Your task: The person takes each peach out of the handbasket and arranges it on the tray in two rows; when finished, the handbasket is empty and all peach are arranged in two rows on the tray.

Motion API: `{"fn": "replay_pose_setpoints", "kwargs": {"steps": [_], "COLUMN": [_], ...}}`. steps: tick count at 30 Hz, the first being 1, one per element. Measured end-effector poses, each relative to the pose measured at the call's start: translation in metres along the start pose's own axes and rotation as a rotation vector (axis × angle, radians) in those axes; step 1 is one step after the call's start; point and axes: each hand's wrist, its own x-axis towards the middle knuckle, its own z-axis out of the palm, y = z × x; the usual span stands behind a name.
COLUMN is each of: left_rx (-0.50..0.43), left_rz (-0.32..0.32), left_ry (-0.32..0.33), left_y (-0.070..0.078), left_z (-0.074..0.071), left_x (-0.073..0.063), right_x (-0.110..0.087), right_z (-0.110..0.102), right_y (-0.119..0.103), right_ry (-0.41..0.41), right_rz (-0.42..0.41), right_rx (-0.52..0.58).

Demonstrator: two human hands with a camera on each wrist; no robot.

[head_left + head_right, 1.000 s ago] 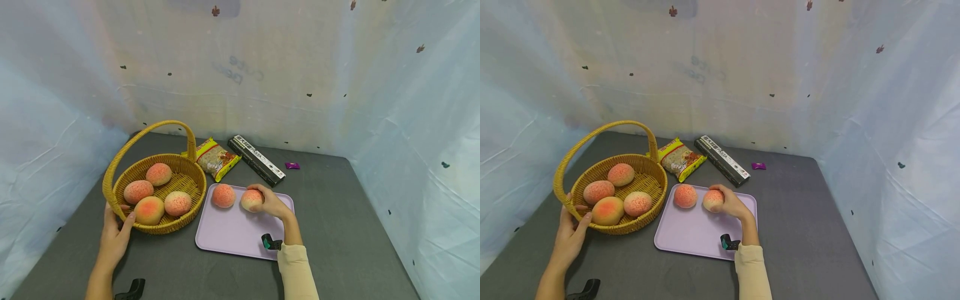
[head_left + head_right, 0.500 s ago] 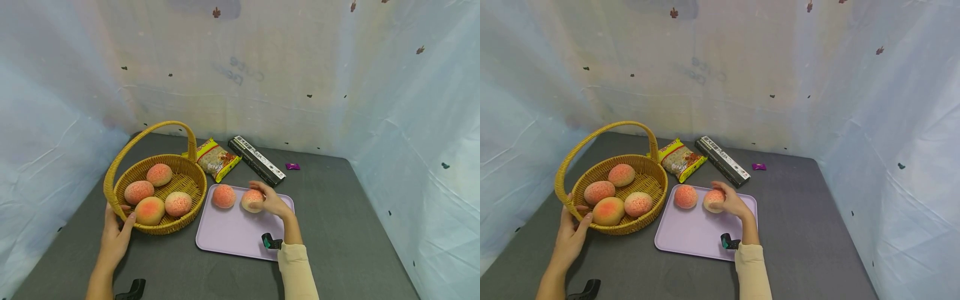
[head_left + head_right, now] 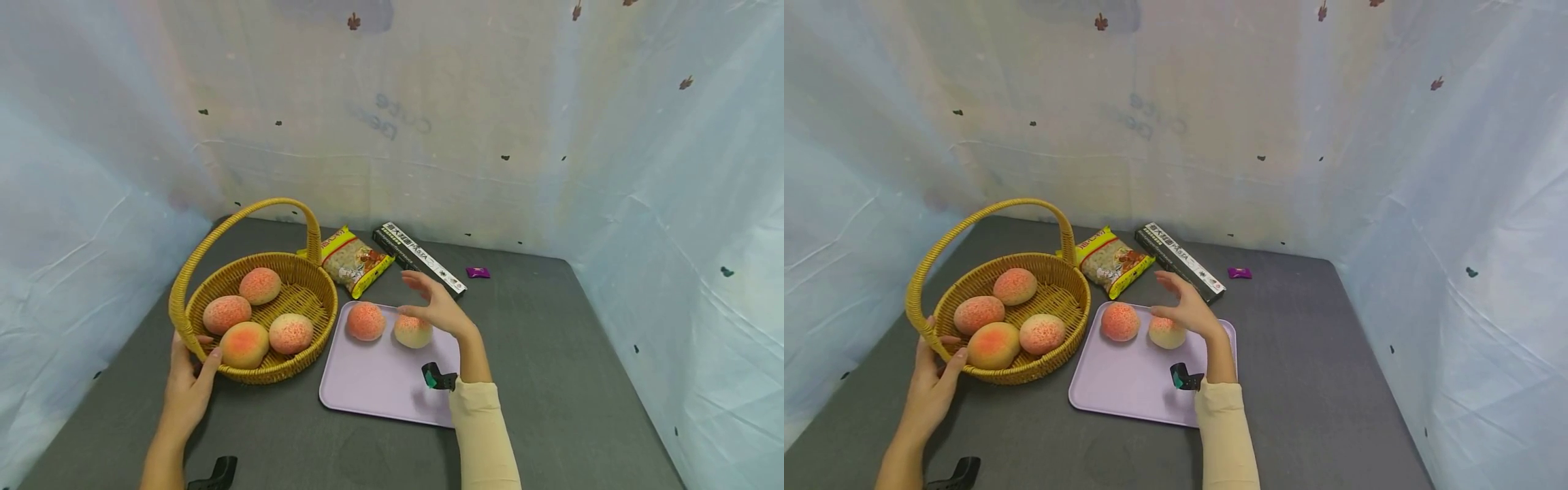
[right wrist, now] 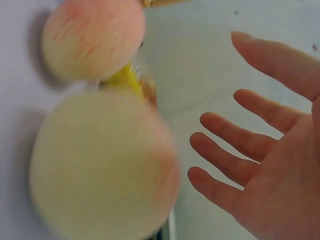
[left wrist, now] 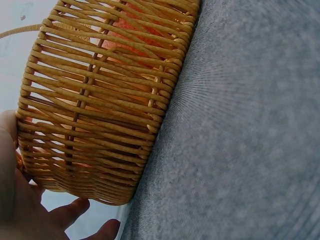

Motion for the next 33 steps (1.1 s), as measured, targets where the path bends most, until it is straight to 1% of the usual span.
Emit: {"fn": "replay_pose_setpoints", "kwargs": {"steps": [4, 10, 16, 19, 25, 30, 33], "left_rx": [-0.004, 0.009, -0.002, -0.003, 0.024, 0.01, -0.002], "left_rz": [0.005, -0.002, 0.011, 0.007, -0.007, -0.002, 0.012], "left_ry": [0.002, -0.004, -0.005, -0.003, -0.001, 0.004, 0.008], "left_y": [0.0, -0.001, -0.005, -0.003, 0.002, 0.001, -0.002], "left_z": [0.0, 0.001, 0.0, -0.001, 0.0, 0.001, 0.001], "left_x": [-0.001, -0.001, 0.001, 0.0, 0.001, 0.002, 0.002], "right_x": [0.016, 0.039, 0.062, 0.075, 0.097, 0.115, 0.124], "right_z": [0.007, 0.023, 0.043, 0.055, 0.079, 0.097, 0.107], "right_y": [-0.02, -0.046, -0.069, -0.079, -0.093, -0.1, -0.102], "right_ry": [-0.031, -0.084, -0.137, -0.178, -0.243, -0.265, -0.277], "right_rz": [-0.043, -0.124, -0.168, -0.178, -0.195, -0.211, -0.21], "right_rx": [0.028, 0.025, -0.015, -0.014, -0.018, -0.022, -0.007]}}
